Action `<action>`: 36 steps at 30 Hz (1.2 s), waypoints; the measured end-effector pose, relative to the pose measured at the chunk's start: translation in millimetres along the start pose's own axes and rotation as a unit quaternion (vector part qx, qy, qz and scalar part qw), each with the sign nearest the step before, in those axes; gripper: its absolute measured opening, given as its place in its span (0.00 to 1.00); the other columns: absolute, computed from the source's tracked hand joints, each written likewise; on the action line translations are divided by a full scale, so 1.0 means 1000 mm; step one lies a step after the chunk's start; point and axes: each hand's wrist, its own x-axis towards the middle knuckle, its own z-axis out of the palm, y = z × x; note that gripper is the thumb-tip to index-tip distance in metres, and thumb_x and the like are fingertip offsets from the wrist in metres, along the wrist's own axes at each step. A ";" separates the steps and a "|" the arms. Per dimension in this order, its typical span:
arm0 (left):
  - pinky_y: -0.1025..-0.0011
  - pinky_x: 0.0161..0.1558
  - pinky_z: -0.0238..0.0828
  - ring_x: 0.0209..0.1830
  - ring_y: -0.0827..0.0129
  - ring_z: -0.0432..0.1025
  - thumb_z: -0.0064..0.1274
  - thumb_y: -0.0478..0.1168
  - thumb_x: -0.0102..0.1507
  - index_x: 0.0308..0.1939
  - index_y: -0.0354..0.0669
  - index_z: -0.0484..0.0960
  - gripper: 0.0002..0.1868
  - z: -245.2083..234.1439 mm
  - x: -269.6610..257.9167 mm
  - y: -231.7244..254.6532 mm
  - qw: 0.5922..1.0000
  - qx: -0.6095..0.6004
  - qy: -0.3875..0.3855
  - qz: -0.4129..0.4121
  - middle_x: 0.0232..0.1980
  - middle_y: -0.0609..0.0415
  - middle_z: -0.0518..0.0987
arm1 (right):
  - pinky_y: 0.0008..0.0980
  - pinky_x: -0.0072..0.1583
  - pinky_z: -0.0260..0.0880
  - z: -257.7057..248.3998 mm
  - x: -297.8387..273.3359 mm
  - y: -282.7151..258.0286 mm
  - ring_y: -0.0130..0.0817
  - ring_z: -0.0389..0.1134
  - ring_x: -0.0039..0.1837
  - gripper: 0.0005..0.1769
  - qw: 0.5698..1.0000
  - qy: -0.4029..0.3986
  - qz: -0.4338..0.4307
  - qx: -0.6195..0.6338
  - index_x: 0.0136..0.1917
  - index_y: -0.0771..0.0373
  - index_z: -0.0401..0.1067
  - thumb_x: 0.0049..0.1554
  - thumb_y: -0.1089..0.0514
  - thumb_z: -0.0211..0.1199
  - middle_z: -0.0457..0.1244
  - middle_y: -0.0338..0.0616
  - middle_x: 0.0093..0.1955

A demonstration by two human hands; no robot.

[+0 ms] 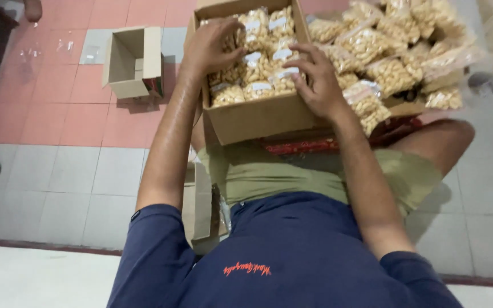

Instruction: The person sits on the floor and repeatedly picks up small transparent bags of snack puffs from a cardboard box, inspects them, and places them back into the box. The person handles the bags one at a time throughout the clip.

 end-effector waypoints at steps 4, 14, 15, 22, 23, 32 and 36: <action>0.47 0.65 0.69 0.70 0.49 0.71 0.65 0.52 0.70 0.65 0.44 0.82 0.25 -0.005 0.005 0.010 0.999 -0.018 -0.009 -0.040 0.71 0.44 0.78 | 0.68 0.75 0.54 -0.008 -0.001 0.000 0.56 0.56 0.80 0.30 0.999 -0.024 0.022 0.000 0.70 0.61 0.74 0.73 0.38 0.47 0.55 0.52 0.79; 0.52 0.70 0.66 0.72 0.56 0.69 0.62 0.48 0.67 0.71 0.47 0.77 0.28 -0.007 -0.011 0.010 0.987 -0.062 -0.038 -0.144 0.73 0.49 0.76 | 0.39 0.58 0.78 -0.028 0.009 0.095 0.41 0.68 0.61 0.21 0.913 0.092 0.396 -0.047 0.74 0.55 0.64 0.69 0.61 0.57 0.64 0.45 0.62; 0.54 0.67 0.69 0.68 0.54 0.72 0.66 0.52 0.62 0.67 0.53 0.80 0.30 0.021 -0.015 -0.019 0.993 -0.050 0.027 -0.102 0.68 0.49 0.79 | 0.59 0.63 0.69 -0.009 -0.009 0.156 0.55 0.67 0.67 0.24 0.912 0.017 0.366 -0.182 0.75 0.52 0.67 0.67 0.51 0.56 0.65 0.51 0.65; 0.52 0.64 0.72 0.63 0.52 0.78 0.70 0.60 0.56 0.61 0.59 0.85 0.31 0.054 0.005 -0.035 0.990 -0.044 0.111 -0.077 0.61 0.49 0.85 | 0.57 0.72 0.63 -0.004 -0.032 0.184 0.50 0.69 0.70 0.23 0.892 0.048 0.301 -0.333 0.73 0.45 0.73 0.65 0.47 0.61 0.71 0.44 0.63; 0.52 0.64 0.72 0.63 0.52 0.78 0.70 0.60 0.56 0.61 0.59 0.85 0.31 0.053 0.010 -0.041 0.989 -0.039 0.120 -0.078 0.61 0.49 0.85 | 0.57 0.72 0.63 -0.016 -0.021 0.150 0.50 0.69 0.70 0.23 0.895 0.050 0.291 -0.334 0.73 0.45 0.73 0.65 0.47 0.61 0.71 0.44 0.63; 0.51 0.59 0.75 0.57 0.52 0.80 0.68 0.58 0.58 0.59 0.59 0.85 0.27 0.043 0.008 -0.012 0.985 -0.006 0.140 -0.097 0.56 0.51 0.86 | 0.65 0.65 0.69 -0.052 -0.003 0.089 0.78 0.67 0.65 0.18 0.929 0.315 0.118 -0.156 0.68 0.80 0.69 0.68 0.69 0.64 0.67 0.79 0.62; 0.55 0.65 0.70 0.65 0.57 0.74 0.62 0.44 0.69 0.64 0.48 0.82 0.20 -0.005 0.001 0.038 0.994 -0.058 0.033 -0.092 0.65 0.50 0.82 | 0.42 0.68 0.82 -0.037 0.017 0.039 0.54 0.72 0.70 0.25 0.941 0.333 0.045 -0.040 0.80 0.58 0.57 0.74 0.70 0.59 0.64 0.62 0.73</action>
